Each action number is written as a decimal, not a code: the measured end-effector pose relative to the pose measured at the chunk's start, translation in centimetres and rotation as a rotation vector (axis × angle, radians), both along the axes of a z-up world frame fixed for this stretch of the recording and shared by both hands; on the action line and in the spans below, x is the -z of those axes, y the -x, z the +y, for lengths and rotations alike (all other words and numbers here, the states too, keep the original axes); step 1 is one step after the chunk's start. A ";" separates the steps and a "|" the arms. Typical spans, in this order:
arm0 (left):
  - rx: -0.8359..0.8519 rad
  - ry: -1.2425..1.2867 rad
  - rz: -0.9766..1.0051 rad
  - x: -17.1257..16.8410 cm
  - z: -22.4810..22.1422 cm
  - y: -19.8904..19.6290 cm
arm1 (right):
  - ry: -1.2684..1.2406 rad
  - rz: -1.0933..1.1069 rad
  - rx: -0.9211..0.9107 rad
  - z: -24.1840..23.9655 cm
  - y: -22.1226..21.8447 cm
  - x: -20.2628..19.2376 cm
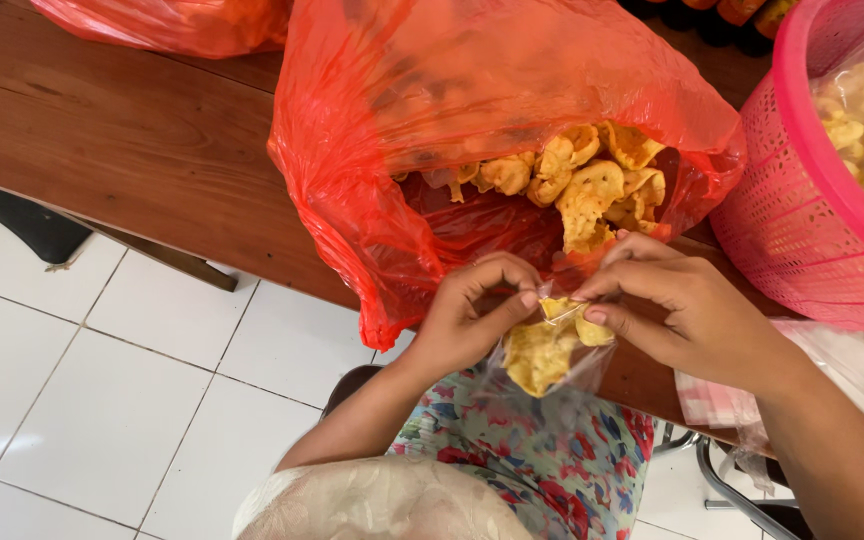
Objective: The person repeatedly takes fried snacks from a large red plastic bag and places them into small clear plastic bags. They open each small bag, fill it with several pieces, and set the filled bag aside on the table. The process is repeated continuously throughout the clip.
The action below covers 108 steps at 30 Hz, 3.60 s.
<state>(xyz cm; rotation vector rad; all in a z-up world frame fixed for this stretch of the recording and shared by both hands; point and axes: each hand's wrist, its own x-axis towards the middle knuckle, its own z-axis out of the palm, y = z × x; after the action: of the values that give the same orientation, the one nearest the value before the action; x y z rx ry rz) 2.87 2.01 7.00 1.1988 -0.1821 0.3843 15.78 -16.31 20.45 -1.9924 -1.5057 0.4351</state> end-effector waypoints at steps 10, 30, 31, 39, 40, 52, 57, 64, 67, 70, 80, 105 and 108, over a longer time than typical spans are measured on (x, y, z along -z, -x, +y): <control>-0.064 0.206 -0.066 -1.3 -1.4 -1.0 | -0.017 -0.376 -0.274 0.6 0.1 1.1; 0.861 0.398 0.255 6.3 0.2 2.3 | 0.046 -0.003 -0.190 -1.5 1.9 1.2; 0.841 0.368 0.220 6.4 0.3 2.3 | 0.037 0.003 -0.244 -1.4 1.9 0.9; 0.727 0.261 0.026 7.5 1.8 3.2 | -0.188 0.142 -0.387 1.4 0.7 -0.5; 0.722 0.341 0.001 7.8 2.1 3.5 | -0.161 0.127 -0.291 2.4 -0.7 -0.8; 0.302 0.590 0.021 9.6 6.0 7.9 | -0.289 -0.376 -0.204 18.4 -8.5 -5.5; 0.270 0.611 -0.025 9.7 6.4 8.8 | -0.205 -0.621 -0.238 18.6 -8.2 -4.4; 0.304 0.579 0.023 9.5 6.0 8.2 | -0.075 -0.542 -0.174 18.7 -10.9 -2.9; 0.325 0.610 0.074 8.9 5.3 7.8 | 0.216 -0.548 -0.052 20.2 -12.4 1.1; 0.310 0.601 0.110 7.5 4.4 7.2 | 0.220 -0.576 0.109 23.1 -14.6 6.4; 0.351 0.516 0.030 3.6 4.1 7.7 | -0.127 -0.564 0.038 25.9 -21.8 12.1; 0.215 0.466 0.113 5.8 4.2 6.1 | 0.453 -0.519 0.139 8.8 -14.1 0.1; 0.341 0.544 0.060 5.4 4.2 5.8 | 0.328 -0.564 0.072 7.3 -14.9 0.5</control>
<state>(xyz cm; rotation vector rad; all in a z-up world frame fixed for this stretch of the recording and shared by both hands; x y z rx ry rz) -2.96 6.23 1.59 0.6254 -0.2093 0.0852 30.66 -8.97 19.91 -2.5698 -1.7671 0.0875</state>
